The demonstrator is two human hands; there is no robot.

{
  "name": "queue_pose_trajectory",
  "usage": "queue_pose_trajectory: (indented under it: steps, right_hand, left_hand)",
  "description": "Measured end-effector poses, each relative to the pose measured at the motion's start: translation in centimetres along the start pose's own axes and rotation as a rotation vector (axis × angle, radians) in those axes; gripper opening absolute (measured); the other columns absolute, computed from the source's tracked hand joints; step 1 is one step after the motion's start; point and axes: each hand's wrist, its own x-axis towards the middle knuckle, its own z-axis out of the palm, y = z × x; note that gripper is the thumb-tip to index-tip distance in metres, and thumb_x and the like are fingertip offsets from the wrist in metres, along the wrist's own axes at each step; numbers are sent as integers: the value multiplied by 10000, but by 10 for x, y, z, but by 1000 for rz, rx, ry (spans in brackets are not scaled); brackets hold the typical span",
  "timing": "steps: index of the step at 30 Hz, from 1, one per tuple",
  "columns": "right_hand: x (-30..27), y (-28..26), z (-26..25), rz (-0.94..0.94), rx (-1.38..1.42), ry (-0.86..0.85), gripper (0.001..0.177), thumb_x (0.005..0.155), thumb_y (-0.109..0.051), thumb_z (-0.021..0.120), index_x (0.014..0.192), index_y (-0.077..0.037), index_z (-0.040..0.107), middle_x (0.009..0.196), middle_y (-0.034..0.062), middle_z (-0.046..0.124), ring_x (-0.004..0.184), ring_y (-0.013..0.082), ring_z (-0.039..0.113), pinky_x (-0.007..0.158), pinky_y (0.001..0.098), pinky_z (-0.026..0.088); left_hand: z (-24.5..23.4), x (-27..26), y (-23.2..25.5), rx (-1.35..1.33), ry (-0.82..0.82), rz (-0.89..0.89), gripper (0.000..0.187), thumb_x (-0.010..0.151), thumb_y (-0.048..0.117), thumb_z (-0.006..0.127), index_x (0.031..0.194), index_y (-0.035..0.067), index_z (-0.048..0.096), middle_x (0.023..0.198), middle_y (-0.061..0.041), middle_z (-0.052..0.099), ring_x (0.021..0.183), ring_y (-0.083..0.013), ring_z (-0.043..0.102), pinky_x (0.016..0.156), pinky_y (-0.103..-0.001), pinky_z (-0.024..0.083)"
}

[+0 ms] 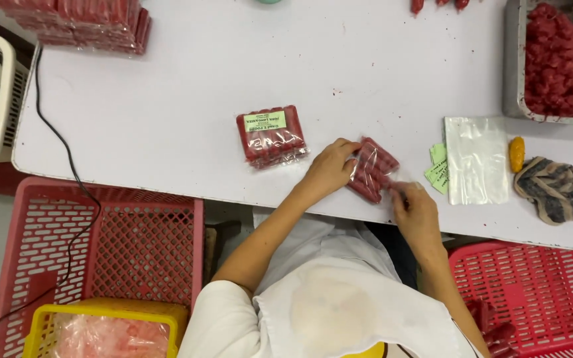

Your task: The person picks up red sausages from a basket and places them into clear plastic bags, then attaches a green label to each bag before stacking the finished packages on the table.

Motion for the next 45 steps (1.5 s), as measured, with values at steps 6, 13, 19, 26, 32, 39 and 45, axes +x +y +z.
queue_pose_trajectory:
  steps: [6, 13, 19, 26, 32, 39, 45]
  right_hand:
    - [-5, 49, 18, 169, 184, 24, 194, 976, -199, 739, 1123, -76, 770, 862, 174, 721, 792, 312, 695, 690, 416, 549]
    - [-2, 9, 33, 82, 391, 69, 206, 993, -95, 659, 1175, -67, 752, 946, 201, 751, 891, 354, 715, 766, 457, 546]
    - [-28, 23, -12, 82, 21, -306, 292, 969, -332, 639, 1066, -94, 779, 920, 192, 790, 903, 417, 740, 767, 522, 581]
    - [29, 44, 35, -375, -315, 283, 510, 817, -288, 809, 1228, -47, 625, 1108, 189, 611, 963, 396, 639, 749, 455, 552]
    - [51, 31, 50, -492, -256, 331, 481, 834, -105, 735, 1303, -131, 631, 1162, 115, 575, 981, 335, 585, 744, 401, 525]
    - [51, 10, 64, -486, -279, 348, 686, 732, -473, 837, 1319, -195, 620, 1393, 155, 526, 1283, 407, 479, 879, 484, 439]
    - [54, 4, 77, -479, -268, 332, 540, 856, -504, 749, 1284, -197, 631, 1355, 102, 562, 1217, 382, 509, 798, 463, 467]
  left_hand:
    - [-3, -8, 13, 1, 2, -3, 415, 988, 134, 563, 1386, 23, 600, 1301, -198, 609, 1203, -433, 625, 987, -513, 537]
    - [8, 7, 11, 128, 81, 9, 382, 935, 197, 638, 1286, 52, 669, 1208, -152, 635, 1075, -407, 661, 860, -490, 585]
    - [32, -31, 51, 152, 686, 538, 424, 922, 337, 723, 1221, 59, 609, 1280, -184, 517, 1228, -429, 546, 1077, -520, 465]
    - [66, -22, 42, 497, 617, 516, 380, 815, 89, 645, 1185, 24, 589, 1142, -222, 548, 1160, -494, 546, 1042, -572, 440]
    - [56, -39, 21, 610, 588, 474, 256, 889, 55, 604, 1138, 79, 658, 1059, -133, 578, 1006, -367, 616, 823, -434, 510]
    - [46, -70, 24, 284, 404, 279, 146, 822, 7, 610, 944, 69, 558, 732, -74, 527, 676, -312, 629, 601, -405, 524]
    - [46, -79, 29, 364, 520, 327, 182, 723, 82, 630, 778, 174, 483, 660, 24, 411, 630, -222, 540, 573, -341, 470]
